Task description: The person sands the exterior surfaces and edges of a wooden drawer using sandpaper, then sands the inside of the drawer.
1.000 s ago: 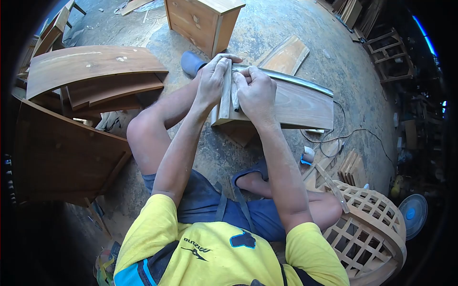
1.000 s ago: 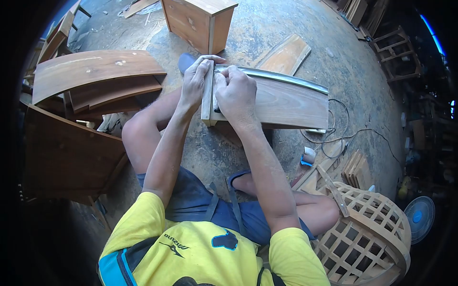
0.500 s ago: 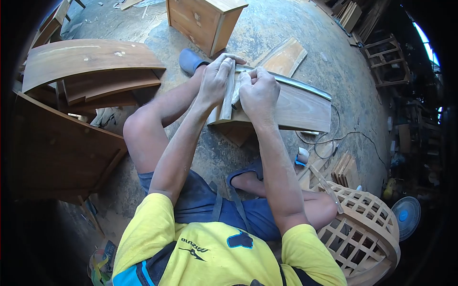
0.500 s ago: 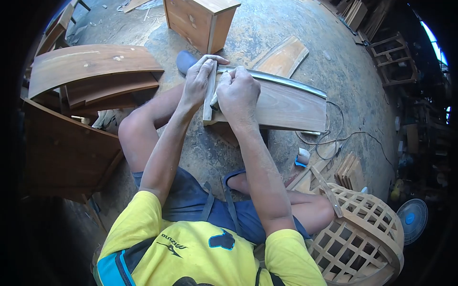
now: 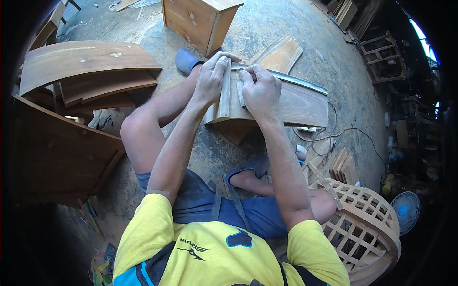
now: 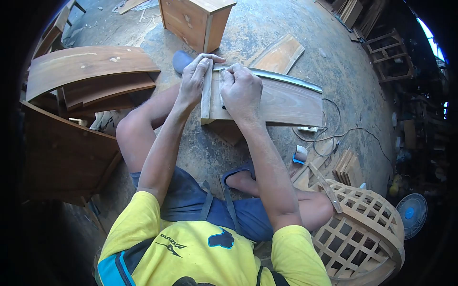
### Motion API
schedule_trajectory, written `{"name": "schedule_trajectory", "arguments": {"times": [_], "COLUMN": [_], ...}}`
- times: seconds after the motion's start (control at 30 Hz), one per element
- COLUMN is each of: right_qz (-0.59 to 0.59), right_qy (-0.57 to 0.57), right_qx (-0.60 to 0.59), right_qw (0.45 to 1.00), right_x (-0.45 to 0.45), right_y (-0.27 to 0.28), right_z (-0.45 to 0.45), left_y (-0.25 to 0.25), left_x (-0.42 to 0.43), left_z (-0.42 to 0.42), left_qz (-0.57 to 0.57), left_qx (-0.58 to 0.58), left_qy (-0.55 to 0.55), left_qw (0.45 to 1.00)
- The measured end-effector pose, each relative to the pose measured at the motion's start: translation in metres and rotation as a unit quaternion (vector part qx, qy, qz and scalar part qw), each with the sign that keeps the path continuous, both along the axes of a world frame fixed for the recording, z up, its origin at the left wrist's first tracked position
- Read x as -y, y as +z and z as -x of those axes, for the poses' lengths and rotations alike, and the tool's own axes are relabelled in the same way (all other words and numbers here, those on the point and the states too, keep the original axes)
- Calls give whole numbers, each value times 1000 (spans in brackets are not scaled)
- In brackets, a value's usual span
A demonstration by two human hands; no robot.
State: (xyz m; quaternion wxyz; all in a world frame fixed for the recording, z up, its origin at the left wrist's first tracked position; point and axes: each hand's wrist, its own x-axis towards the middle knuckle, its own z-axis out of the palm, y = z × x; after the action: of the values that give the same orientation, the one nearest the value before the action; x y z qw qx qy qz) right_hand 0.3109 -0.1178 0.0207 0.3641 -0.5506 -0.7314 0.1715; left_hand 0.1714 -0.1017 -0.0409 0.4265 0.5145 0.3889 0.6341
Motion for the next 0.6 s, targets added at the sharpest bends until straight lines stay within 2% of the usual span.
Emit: {"name": "schedule_trajectory", "arguments": {"times": [0.1, 0.17, 0.23, 0.3, 0.37, 0.43, 0.5, 0.6], "right_qz": [4, 1, -24, -70, -64, -51, -69, -50], "right_qy": [-17, 54, 69, 8, 6, 61, 80, -16], "right_qx": [4, -21, 4, 29, 28, 10, 42, 77], "right_qw": [1000, 998, 997, 997, 998, 997, 994, 996], "right_x": [7, 3, -2, 4, 20, 31, 36, 47], "right_y": [-2, 2, -1, -3, -9, -8, -2, 0], "right_z": [11, 6, -7, -11, -3, -2, -16, -20], "left_y": [-1, -1, -1, -4, -3, 0, -1, -5], "left_x": [2, -2, -4, 0, -2, -1, -2, -3], "left_z": [1, 1, 4, 2, 2, 2, 0, -2], "left_qz": [22, -6, -2, 14, -7, -18, -16, -31], "left_qx": [23, 16, -5, -25, 3, -1, -1, -1], "left_qy": [-12, -4, -5, -7, -9, -15, 5, 19], "left_qw": [999, 1000, 1000, 1000, 1000, 1000, 1000, 999]}}
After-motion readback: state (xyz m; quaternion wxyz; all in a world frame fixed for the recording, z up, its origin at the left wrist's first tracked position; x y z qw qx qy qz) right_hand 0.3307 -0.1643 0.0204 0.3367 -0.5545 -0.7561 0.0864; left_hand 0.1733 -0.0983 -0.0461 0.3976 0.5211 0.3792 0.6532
